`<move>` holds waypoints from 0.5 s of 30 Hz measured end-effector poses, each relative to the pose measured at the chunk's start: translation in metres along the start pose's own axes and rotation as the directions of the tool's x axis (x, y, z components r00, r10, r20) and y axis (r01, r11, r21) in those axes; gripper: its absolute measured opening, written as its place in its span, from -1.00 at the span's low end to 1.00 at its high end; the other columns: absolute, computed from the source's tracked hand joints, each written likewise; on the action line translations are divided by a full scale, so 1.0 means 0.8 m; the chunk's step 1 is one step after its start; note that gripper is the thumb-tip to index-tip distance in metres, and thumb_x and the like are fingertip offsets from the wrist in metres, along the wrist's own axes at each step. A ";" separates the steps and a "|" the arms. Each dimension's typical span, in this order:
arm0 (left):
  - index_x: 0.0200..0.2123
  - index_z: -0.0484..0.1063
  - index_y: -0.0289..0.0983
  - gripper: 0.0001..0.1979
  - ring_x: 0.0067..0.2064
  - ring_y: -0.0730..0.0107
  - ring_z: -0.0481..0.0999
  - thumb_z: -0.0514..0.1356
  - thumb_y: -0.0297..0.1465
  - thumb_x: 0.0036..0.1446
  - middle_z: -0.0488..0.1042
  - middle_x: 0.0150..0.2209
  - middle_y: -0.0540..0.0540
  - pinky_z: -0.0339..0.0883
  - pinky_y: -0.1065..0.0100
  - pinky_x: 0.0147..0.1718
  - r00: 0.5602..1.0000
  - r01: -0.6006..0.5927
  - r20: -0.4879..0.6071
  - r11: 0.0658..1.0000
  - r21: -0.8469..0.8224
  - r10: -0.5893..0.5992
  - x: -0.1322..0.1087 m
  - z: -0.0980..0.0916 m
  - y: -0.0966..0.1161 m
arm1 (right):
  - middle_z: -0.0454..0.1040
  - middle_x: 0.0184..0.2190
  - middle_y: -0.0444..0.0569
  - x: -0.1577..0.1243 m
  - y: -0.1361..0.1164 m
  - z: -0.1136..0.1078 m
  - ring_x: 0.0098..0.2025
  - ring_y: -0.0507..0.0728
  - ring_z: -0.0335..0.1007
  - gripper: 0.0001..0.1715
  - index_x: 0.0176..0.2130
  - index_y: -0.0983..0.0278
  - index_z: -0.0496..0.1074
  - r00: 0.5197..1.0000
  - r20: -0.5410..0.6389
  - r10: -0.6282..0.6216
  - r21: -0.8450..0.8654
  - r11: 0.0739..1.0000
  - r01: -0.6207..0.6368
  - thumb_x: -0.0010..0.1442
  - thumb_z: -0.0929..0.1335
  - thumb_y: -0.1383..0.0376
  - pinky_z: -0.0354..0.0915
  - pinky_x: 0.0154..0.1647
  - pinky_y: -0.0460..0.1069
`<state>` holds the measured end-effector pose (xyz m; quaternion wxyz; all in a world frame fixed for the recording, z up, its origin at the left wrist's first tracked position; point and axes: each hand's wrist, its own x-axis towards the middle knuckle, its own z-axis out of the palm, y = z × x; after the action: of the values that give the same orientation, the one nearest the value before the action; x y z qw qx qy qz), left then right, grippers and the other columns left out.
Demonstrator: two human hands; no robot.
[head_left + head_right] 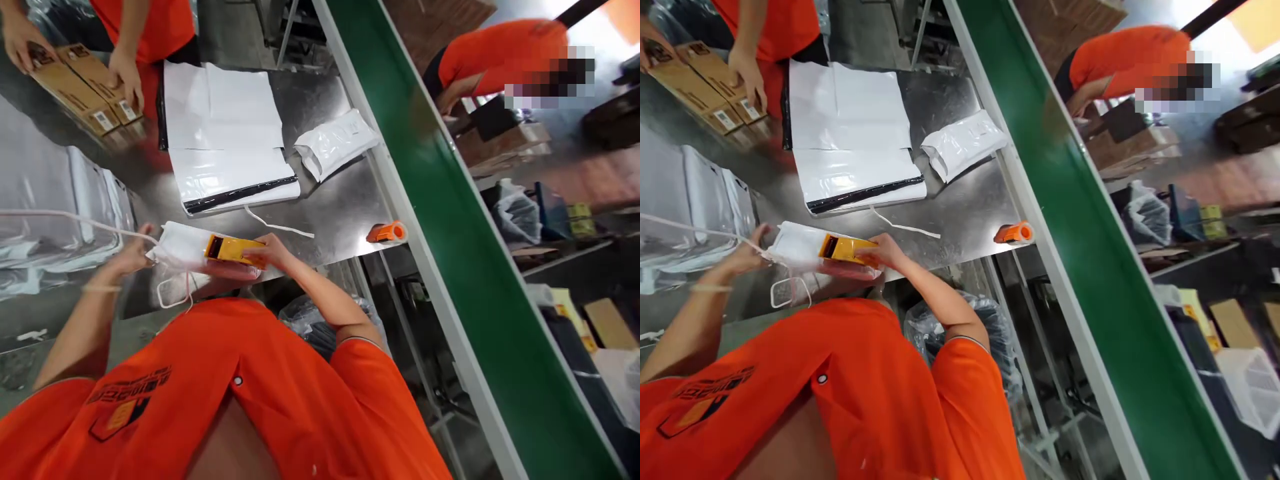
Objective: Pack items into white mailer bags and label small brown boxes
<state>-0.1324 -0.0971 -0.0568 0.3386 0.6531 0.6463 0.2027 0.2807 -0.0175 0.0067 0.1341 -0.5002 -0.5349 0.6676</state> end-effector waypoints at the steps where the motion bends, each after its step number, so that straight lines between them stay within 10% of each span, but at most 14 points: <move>1: 0.66 -0.08 -0.55 0.35 0.58 -0.45 0.29 0.37 0.14 0.09 0.19 0.60 -0.73 0.27 -0.35 0.49 0.999 -0.011 -0.030 0.998 0.055 0.013 0.003 -0.009 0.013 | 0.38 -0.59 -0.17 0.003 -0.003 0.004 -0.46 0.00 0.22 -0.48 -0.49 0.32 0.55 1.000 -0.011 0.007 0.002 1.000 -0.007 -0.05 0.70 -0.01 0.07 -0.46 -0.06; 4: 0.72 -0.19 -0.49 0.50 0.76 -0.47 -0.20 0.57 -0.04 -0.02 -0.11 0.72 -0.64 -0.17 -0.31 0.67 0.988 -0.149 0.079 0.933 0.329 0.130 0.025 0.001 0.077 | 0.33 -0.61 -0.17 0.005 -0.010 0.007 -0.40 0.02 0.22 -0.46 -0.52 0.32 0.52 1.000 0.017 -0.001 -0.003 1.000 0.001 0.02 0.70 0.00 0.08 -0.44 -0.06; 8: 0.62 0.08 -0.60 0.32 0.63 -0.55 0.18 0.60 -0.22 -0.07 0.28 0.55 -0.72 -0.23 -0.36 0.64 0.946 -0.245 0.319 0.792 0.559 0.067 0.057 0.056 0.140 | 0.40 -0.55 -0.16 -0.014 0.001 -0.022 -0.40 0.01 0.22 -0.43 -0.46 0.33 0.56 0.993 0.114 -0.042 0.021 0.999 0.040 -0.08 0.69 -0.07 0.09 -0.44 -0.07; 15: 0.42 0.33 -0.49 -0.03 0.40 -0.40 0.44 0.47 -0.09 0.07 0.50 0.33 -0.55 -0.01 -0.22 0.55 0.934 -0.314 0.342 0.704 0.636 0.108 0.060 0.057 0.124 | 0.23 -0.58 -0.21 -0.134 0.125 -0.163 -0.46 -0.01 0.12 -0.33 -0.57 0.26 0.41 1.000 -0.012 0.017 -0.115 0.993 -0.019 -0.12 0.64 -0.19 0.01 -0.43 -0.07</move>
<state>-0.0264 -0.0517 -0.0266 0.1371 0.8233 0.5407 -0.1049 0.4718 -0.0577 -0.0120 0.1020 -0.5156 -0.5673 0.6339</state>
